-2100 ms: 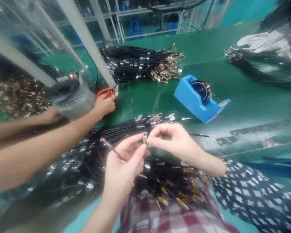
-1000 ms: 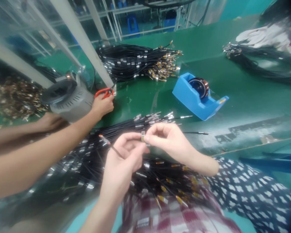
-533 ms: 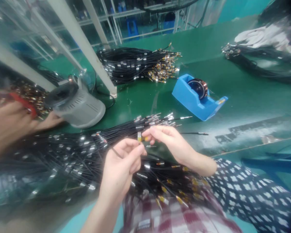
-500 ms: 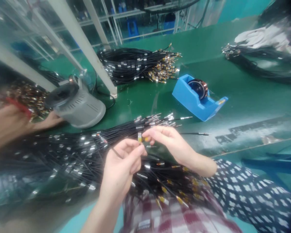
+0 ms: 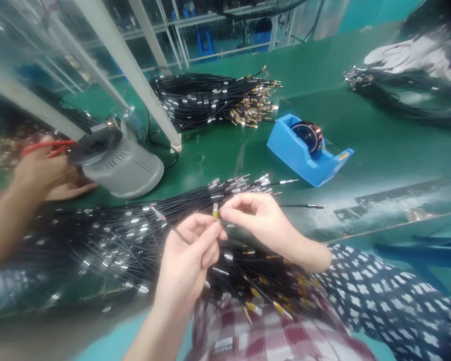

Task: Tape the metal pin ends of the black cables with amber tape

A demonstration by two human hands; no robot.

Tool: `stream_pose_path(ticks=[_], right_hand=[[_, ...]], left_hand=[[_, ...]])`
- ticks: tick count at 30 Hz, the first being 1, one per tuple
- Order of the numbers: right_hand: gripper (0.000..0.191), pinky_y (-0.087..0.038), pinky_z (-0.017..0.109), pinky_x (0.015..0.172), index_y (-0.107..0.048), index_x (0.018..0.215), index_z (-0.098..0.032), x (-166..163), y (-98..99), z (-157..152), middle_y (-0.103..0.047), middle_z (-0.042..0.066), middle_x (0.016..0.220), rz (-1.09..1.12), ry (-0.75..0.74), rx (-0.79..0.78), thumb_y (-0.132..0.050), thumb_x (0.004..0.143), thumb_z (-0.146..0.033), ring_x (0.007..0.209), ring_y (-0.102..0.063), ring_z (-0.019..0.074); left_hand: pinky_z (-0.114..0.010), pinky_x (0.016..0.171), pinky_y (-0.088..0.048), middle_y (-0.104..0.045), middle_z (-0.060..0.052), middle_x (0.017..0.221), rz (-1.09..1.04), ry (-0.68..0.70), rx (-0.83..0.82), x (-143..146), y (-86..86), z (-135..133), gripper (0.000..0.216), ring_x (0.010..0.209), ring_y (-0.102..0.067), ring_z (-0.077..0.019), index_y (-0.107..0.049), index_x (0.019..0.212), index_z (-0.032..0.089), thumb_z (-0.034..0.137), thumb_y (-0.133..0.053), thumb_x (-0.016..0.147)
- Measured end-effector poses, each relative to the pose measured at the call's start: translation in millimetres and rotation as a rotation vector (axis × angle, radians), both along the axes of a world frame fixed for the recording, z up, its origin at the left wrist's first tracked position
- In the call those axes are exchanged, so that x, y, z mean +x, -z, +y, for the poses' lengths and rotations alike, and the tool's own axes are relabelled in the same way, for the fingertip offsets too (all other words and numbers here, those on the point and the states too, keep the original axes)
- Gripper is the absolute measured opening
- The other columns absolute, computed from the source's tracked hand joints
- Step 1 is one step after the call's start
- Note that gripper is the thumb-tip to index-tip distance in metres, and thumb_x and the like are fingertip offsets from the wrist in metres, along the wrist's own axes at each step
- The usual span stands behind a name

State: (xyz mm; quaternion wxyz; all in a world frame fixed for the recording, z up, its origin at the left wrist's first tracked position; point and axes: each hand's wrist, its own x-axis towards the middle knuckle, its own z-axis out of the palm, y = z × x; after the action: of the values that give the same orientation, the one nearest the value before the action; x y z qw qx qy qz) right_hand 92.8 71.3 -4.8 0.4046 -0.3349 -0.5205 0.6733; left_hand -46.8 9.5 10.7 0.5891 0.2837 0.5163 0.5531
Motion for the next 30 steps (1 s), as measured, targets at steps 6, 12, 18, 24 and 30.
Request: stream_pose_path(ticks=[6, 12, 18, 24, 30], right_hand=[[0.021, -0.05, 0.029, 0.075, -0.069, 0.075, -0.015, -6.9, 4.9, 5.4, -0.069, 0.002, 0.073, 0.117, -0.086, -0.057, -0.076, 0.075, -0.034, 0.071, -0.063, 0.0135], [0.031, -0.05, 0.028, 0.067, -0.056, 0.071, -0.017, -13.5, 4.5, 6.9, -0.061, -0.003, 0.061, 0.132, -0.157, -0.021, -0.071, 0.079, -0.044, 0.059, -0.06, 0.0116], [0.012, -0.044, 0.024, 0.059, -0.061, 0.074, -0.016, -9.8, -6.3, -1.4, -0.063, -0.001, 0.068, -0.084, -0.003, 0.126, -0.065, 0.082, -0.023, 0.06, -0.053, 0.0099], [0.026, -0.045, 0.026, 0.062, -0.07, 0.074, -0.014, -9.9, -3.0, 7.8, -0.065, 0.0, 0.066, 0.029, -0.111, -0.062, -0.081, 0.068, -0.037, 0.06, -0.056, 0.0107], [0.02, -0.046, 0.024, 0.068, -0.07, 0.069, -0.014, -17.2, 4.3, 25.6, -0.064, -0.001, 0.071, 0.166, -0.326, -0.069, -0.083, 0.066, -0.028, 0.067, -0.058, 0.01]], left_hand=[[-0.013, 0.038, -0.019, -0.065, -0.004, 0.065, -0.057, 0.13, -0.044, -11.0, 1.3, 4.1, 0.014, 0.035, -0.029, 0.0027, -0.066, 0.075, 0.01, 0.021, -0.071, 0.082], [-0.013, 0.038, -0.02, -0.064, -0.003, 0.065, -0.065, 0.168, -0.06, -14.9, 1.9, 5.8, 0.017, 0.036, -0.027, 0.0023, -0.063, 0.073, 0.011, 0.024, -0.071, 0.082], [-0.013, 0.038, -0.02, -0.064, -0.002, 0.061, 0.107, -0.006, 0.005, -5.9, -1.1, 1.0, 0.016, 0.038, -0.033, 0.0005, -0.065, 0.077, 0.012, 0.02, -0.079, 0.074], [-0.014, 0.039, -0.018, -0.066, -0.004, 0.061, 0.031, 0.122, 0.037, -17.2, 0.5, 5.0, 0.013, 0.037, -0.029, 0.0015, -0.068, 0.074, 0.011, 0.022, -0.075, 0.078], [-0.012, 0.036, -0.014, -0.063, -0.003, 0.056, -0.135, 0.34, -0.016, -35.8, 6.9, 12.1, 0.019, 0.035, -0.025, 0.0017, -0.067, 0.071, 0.012, 0.027, -0.076, 0.078]])
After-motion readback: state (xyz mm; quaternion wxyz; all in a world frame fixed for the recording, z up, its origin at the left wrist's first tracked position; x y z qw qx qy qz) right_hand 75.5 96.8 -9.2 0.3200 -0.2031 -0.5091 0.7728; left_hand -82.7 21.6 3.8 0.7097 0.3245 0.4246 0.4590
